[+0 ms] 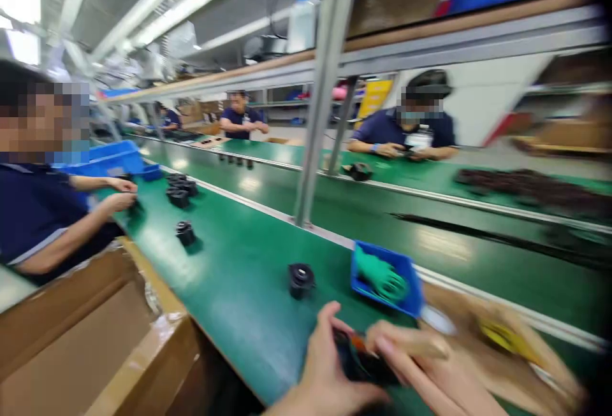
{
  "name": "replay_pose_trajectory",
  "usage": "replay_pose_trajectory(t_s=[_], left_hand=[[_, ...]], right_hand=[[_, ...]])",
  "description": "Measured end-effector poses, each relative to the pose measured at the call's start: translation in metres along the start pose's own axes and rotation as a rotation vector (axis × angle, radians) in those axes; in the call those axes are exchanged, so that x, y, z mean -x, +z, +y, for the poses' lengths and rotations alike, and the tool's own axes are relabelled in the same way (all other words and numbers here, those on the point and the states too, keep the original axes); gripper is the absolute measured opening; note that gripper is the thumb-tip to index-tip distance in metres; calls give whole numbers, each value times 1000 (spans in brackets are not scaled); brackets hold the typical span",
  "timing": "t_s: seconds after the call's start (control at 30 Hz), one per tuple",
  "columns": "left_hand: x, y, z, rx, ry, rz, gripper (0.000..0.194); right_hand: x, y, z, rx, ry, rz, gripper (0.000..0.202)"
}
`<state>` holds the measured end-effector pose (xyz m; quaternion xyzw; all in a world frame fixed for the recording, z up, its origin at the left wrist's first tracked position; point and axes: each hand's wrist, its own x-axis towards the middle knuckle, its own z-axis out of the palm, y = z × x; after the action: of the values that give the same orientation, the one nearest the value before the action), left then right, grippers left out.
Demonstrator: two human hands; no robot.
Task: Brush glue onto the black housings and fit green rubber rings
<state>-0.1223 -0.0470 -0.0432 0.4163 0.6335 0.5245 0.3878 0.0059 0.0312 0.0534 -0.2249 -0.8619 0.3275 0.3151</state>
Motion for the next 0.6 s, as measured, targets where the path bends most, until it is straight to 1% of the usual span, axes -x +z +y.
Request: replay_pose_trajectory(t_s=[0.03,0.07,0.13,0.17,0.3,0.33,0.43,0.5,0.53,0.57,0.6], left_hand=[[5,-3,3,-13,42,3,118],[8,-6,3,-21,80,-3,113],[14,-9,-1,-39,152,-17,103],[17,-9,-6,-51,185,-24,99],[33,-10,-29,-119,301,-47,94],[37,-9,-35,-135,323,-56,94],[46,-11,-47,-163,368,-80,91],[44,-19,-43,-185,423,-119,89],[39,-27,-37,-219,464,-125,85],[31,-39,-29,-270,515,-121,80],[20,-54,-19,-354,557,-72,71]], right_hand=[[6,-8,-4,10,43,27,43],[12,-13,-7,32,78,83,39],[19,-13,-10,123,123,171,34],[21,-8,-10,190,133,178,32],[23,19,-4,494,203,114,20],[23,26,-3,542,225,105,21],[22,39,-5,577,277,32,43],[21,44,-9,587,327,-40,49],[22,45,-12,596,354,-72,47],[23,45,-15,602,374,-99,46],[26,44,-17,602,382,-122,47]])
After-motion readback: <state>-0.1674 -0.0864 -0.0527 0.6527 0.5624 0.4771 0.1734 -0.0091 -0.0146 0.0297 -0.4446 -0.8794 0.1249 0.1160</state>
